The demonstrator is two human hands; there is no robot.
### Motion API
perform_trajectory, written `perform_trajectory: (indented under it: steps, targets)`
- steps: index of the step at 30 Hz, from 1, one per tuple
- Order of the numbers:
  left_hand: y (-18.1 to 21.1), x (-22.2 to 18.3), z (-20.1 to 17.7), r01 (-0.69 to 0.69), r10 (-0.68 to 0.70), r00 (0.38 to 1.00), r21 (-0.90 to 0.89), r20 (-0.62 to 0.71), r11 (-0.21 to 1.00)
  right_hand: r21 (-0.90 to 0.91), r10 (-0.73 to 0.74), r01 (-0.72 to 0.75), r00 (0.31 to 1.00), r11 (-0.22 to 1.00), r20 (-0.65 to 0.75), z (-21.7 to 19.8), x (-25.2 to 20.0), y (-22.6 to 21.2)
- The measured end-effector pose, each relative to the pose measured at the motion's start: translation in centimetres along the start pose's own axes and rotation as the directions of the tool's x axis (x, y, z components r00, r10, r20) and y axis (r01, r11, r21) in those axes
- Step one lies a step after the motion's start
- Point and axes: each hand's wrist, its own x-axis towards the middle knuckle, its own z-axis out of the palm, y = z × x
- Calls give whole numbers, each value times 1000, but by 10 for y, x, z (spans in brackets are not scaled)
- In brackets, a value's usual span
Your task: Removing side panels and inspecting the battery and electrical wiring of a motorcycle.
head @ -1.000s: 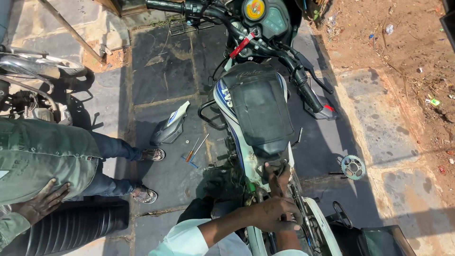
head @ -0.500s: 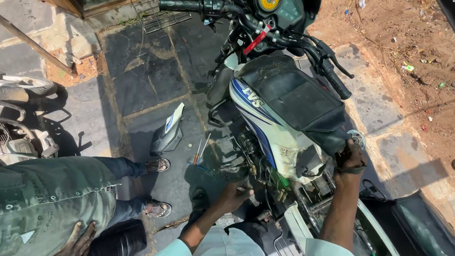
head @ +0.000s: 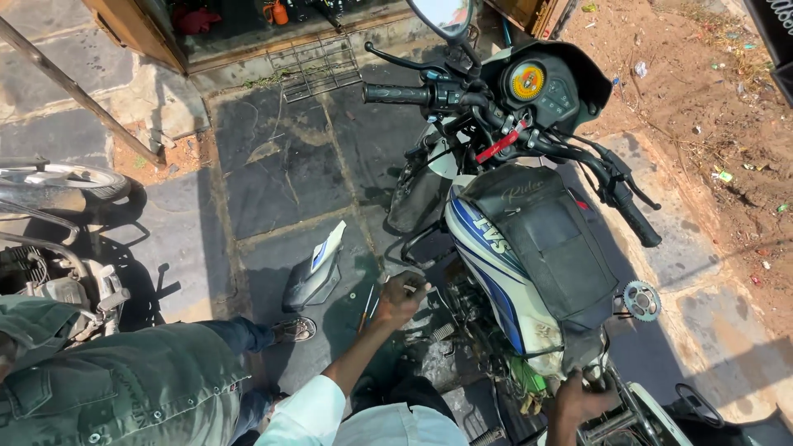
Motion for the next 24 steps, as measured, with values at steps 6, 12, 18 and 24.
perform_trajectory:
  steps: [6,12,18,24]
  targets:
    - [-64,34,51,-238,232,966,43,111,970,-192,-510,521,853,831,110,89,-11,-132]
    - [-83,73,61,-117,76,949,119,307,986,-441,-498,505,855,742,142,127,-18,-162]
    - [-105,160,52,-139,75,959,220,274,966,-460,-524,504,846,731,93,129,-31,-158]
    - [-160,264,78,-514,505,858,164,92,842,-569,-730,570,678,592,-81,167,-24,-105]
